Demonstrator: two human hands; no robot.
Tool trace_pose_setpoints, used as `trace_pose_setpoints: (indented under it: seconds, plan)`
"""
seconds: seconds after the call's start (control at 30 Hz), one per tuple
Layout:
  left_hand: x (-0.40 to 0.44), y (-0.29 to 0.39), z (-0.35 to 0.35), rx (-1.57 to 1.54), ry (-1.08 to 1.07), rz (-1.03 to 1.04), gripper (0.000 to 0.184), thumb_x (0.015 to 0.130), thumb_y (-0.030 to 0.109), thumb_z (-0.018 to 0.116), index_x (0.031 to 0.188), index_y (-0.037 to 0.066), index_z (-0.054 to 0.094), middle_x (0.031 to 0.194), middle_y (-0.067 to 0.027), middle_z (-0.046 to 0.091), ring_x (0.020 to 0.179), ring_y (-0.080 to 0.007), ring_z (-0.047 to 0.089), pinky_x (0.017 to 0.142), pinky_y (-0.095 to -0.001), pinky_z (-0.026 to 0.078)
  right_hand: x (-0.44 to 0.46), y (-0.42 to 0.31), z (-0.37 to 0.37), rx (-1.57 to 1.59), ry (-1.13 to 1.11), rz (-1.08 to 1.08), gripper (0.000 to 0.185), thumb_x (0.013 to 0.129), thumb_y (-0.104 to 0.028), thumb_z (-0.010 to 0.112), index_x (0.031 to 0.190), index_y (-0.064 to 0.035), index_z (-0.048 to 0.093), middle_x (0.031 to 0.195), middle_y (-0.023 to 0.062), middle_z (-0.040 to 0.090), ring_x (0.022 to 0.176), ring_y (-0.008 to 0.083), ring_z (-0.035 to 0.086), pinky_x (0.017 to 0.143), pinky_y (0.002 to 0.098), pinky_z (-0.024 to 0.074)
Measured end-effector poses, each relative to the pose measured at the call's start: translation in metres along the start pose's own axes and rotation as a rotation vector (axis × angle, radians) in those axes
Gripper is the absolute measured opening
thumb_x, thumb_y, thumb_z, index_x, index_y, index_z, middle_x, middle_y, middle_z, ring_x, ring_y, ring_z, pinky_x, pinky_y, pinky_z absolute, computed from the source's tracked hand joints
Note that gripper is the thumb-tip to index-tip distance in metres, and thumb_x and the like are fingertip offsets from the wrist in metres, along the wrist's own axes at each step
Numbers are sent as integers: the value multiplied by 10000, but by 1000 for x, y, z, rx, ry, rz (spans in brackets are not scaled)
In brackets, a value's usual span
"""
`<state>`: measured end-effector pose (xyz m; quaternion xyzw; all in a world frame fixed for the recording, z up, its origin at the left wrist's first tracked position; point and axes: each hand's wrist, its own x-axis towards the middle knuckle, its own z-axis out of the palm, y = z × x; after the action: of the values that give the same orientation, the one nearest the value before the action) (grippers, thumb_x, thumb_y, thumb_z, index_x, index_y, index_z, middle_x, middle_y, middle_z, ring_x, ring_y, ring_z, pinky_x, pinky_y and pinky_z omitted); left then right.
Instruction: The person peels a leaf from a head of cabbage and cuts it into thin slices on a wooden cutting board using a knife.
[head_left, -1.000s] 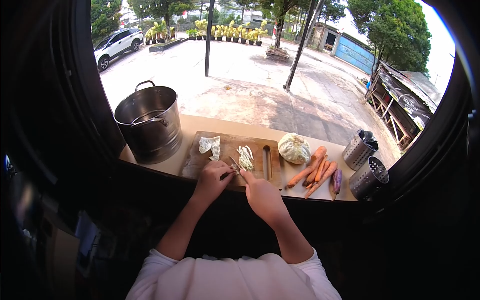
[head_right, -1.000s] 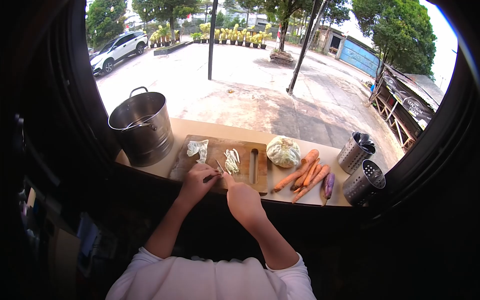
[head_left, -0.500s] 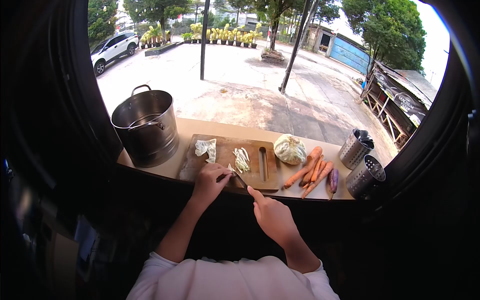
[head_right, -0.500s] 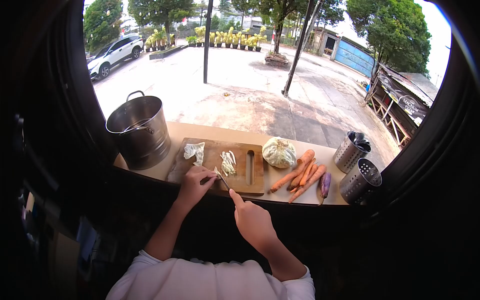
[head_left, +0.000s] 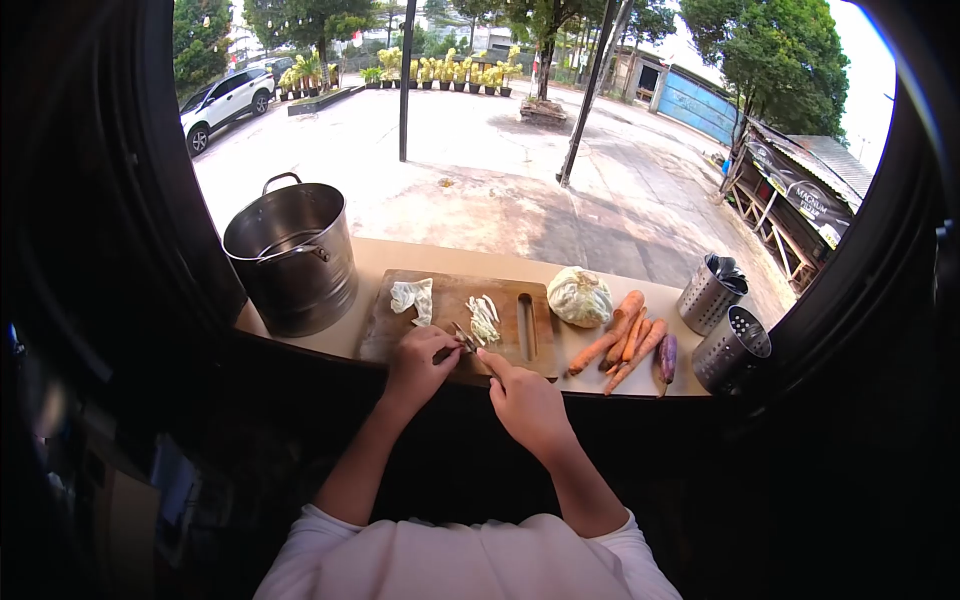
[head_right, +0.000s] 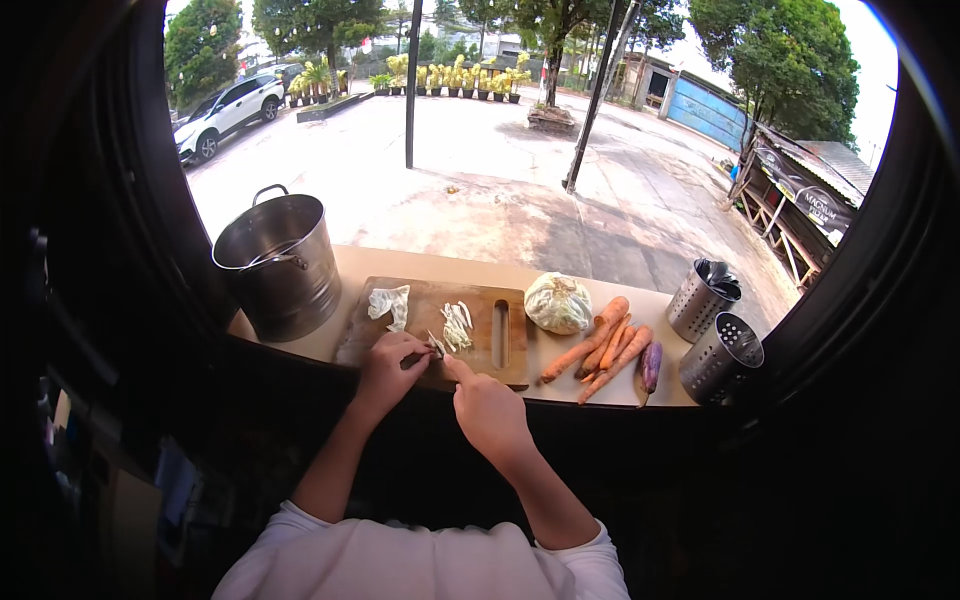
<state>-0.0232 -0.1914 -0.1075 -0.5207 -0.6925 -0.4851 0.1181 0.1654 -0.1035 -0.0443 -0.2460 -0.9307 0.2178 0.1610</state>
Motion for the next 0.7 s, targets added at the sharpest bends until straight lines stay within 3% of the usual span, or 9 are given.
trace_pose_setpoints:
  seconds: [0.2, 0.33, 0.43, 0.7]
  plan:
    - [2, 1, 0, 7, -4, 11, 86, 829, 87, 797, 899, 51, 761, 910, -90, 726, 915, -280, 688, 830, -389, 545, 3, 12, -13, 43, -3, 37, 421, 989, -164, 588, 1409, -192, 595, 1002, 222, 720, 953, 416, 694, 825, 491, 551]
    - [0, 1, 3, 59, 22, 50, 109, 825, 81, 798, 911, 45, 739, 933, -92, 720, 912, -283, 688, 831, -391, 546, -4, 15, -2, 130, 95, -62, 458, 999, -162, 565, 1454, -213, 553, 975, 212, 707, 924, 404, 697, 812, 508, 549]
    - [2, 10, 0, -93, 19, -76, 137, 816, 66, 797, 929, 36, 725, 954, -92, 717, 904, -291, 687, 836, -391, 548, -12, 10, -3, 139, 63, -28, 465, 1001, -165, 560, 1463, -217, 546, 983, 207, 706, 927, 396, 695, 814, 506, 548]
    - [-3, -3, 3, 65, 35, 74, 162, 800, 55, 796, 951, 27, 744, 1016, -97, 735, 979, -293, 707, 890, -396, 543, -19, 3, 0, 79, 18, -29, 479, 1000, -176, 560, 1477, -212, 534, 979, 201, 708, 919, 388, 699, 818, 501, 557]
